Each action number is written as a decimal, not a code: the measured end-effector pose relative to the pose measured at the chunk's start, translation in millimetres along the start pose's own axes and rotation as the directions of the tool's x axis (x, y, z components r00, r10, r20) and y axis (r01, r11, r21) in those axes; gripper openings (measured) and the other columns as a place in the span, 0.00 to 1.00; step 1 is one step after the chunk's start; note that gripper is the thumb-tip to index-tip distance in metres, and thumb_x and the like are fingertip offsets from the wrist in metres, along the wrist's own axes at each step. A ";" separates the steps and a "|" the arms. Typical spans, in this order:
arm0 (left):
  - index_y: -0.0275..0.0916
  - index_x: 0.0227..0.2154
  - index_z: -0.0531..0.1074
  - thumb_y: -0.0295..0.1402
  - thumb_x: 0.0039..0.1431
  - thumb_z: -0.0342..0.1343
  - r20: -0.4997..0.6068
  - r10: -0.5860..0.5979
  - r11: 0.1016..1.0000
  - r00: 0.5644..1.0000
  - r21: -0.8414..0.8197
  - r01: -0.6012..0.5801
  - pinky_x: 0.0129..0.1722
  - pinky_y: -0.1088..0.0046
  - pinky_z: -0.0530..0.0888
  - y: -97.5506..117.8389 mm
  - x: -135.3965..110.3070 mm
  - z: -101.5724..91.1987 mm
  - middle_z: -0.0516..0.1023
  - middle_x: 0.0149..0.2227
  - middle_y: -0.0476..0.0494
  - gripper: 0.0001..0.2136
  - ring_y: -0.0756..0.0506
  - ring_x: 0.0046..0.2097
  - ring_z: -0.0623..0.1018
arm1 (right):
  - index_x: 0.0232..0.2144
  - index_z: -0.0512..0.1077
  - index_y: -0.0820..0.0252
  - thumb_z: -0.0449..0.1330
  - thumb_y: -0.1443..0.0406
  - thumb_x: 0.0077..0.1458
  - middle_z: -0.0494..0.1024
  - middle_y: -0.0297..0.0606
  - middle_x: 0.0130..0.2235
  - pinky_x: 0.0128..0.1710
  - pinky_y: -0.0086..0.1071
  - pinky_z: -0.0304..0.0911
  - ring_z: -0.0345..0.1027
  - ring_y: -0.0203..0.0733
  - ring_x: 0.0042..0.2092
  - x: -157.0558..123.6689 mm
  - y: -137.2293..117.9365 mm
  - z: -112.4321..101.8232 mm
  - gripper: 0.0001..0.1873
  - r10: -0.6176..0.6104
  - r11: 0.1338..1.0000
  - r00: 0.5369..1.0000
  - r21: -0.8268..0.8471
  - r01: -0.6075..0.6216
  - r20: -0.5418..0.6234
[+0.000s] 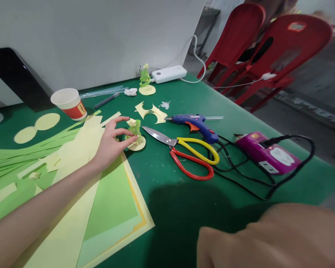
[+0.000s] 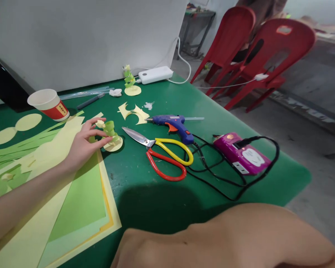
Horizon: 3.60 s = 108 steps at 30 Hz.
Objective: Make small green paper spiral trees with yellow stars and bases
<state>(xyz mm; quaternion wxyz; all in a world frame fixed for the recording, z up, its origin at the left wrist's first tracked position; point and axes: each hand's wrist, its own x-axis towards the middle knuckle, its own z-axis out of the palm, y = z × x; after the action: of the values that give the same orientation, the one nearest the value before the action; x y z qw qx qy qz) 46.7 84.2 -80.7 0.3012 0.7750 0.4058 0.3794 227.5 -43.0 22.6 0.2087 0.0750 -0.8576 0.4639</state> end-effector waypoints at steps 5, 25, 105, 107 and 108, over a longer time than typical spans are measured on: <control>0.39 0.21 0.73 0.32 0.48 0.62 0.013 0.031 0.999 0.999 -0.012 -0.030 0.58 0.53 0.59 -2.1 -0.4 0.7 0.68 0.51 0.44 0.05 0.40 0.55 0.65 | 0.15 0.63 0.58 0.51 0.59 0.58 0.63 0.28 0.14 0.20 0.27 0.53 0.57 0.26 0.18 -14.5 30.6 -7.2 0.21 0.038 0.984 0.817 -0.119 -0.130 -0.576; 0.42 0.23 0.77 0.32 0.48 0.62 0.108 0.107 0.991 0.988 0.068 -0.115 0.54 0.53 0.62 1.5 -1.5 0.4 0.72 0.49 0.46 0.02 0.40 0.54 0.65 | 0.27 0.76 0.63 0.53 0.64 0.53 0.73 0.37 0.23 0.25 0.28 0.46 0.62 0.33 0.26 -55.7 130.4 -20.5 0.13 0.369 0.389 0.596 -0.465 -0.796 -0.713; 0.36 0.35 0.75 0.28 0.59 0.47 0.402 0.354 0.697 0.844 0.489 -0.525 0.37 0.66 0.68 -3.2 -38.7 -29.3 0.77 0.34 0.41 0.10 0.44 0.37 0.71 | 0.23 0.70 0.61 0.52 0.66 0.51 0.65 0.31 0.17 0.23 0.27 0.46 0.55 0.30 0.20 -55.5 133.9 -12.5 0.09 0.133 0.368 0.409 -0.338 -0.866 -0.903; 0.35 0.35 0.75 0.28 0.59 0.47 0.402 0.358 0.697 0.843 0.486 -0.527 0.37 0.66 0.68 -3.0 -38.9 -29.7 0.77 0.34 0.41 0.11 0.44 0.37 0.71 | 0.25 0.70 0.61 0.53 0.65 0.50 0.61 0.29 0.16 0.23 0.26 0.47 0.53 0.30 0.20 -54.2 132.9 -12.8 0.08 0.132 0.411 0.379 -0.297 -0.862 -0.916; 0.35 0.35 0.75 0.28 0.59 0.47 0.402 0.360 0.697 0.842 0.484 -0.529 0.37 0.66 0.68 -2.8 -38.8 -29.7 0.77 0.33 0.41 0.11 0.45 0.37 0.71 | 0.27 0.70 0.62 0.54 0.65 0.50 0.59 0.27 0.16 0.23 0.26 0.47 0.52 0.29 0.20 -52.8 131.5 -13.1 0.07 0.132 0.438 0.362 -0.273 -0.857 -0.923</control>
<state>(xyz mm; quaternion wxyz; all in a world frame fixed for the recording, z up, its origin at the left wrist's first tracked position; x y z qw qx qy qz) 6.0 57.0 -80.5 0.0035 0.9489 0.2532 0.1881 236.5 37.8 -94.3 0.4057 -0.5331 -0.7367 0.0928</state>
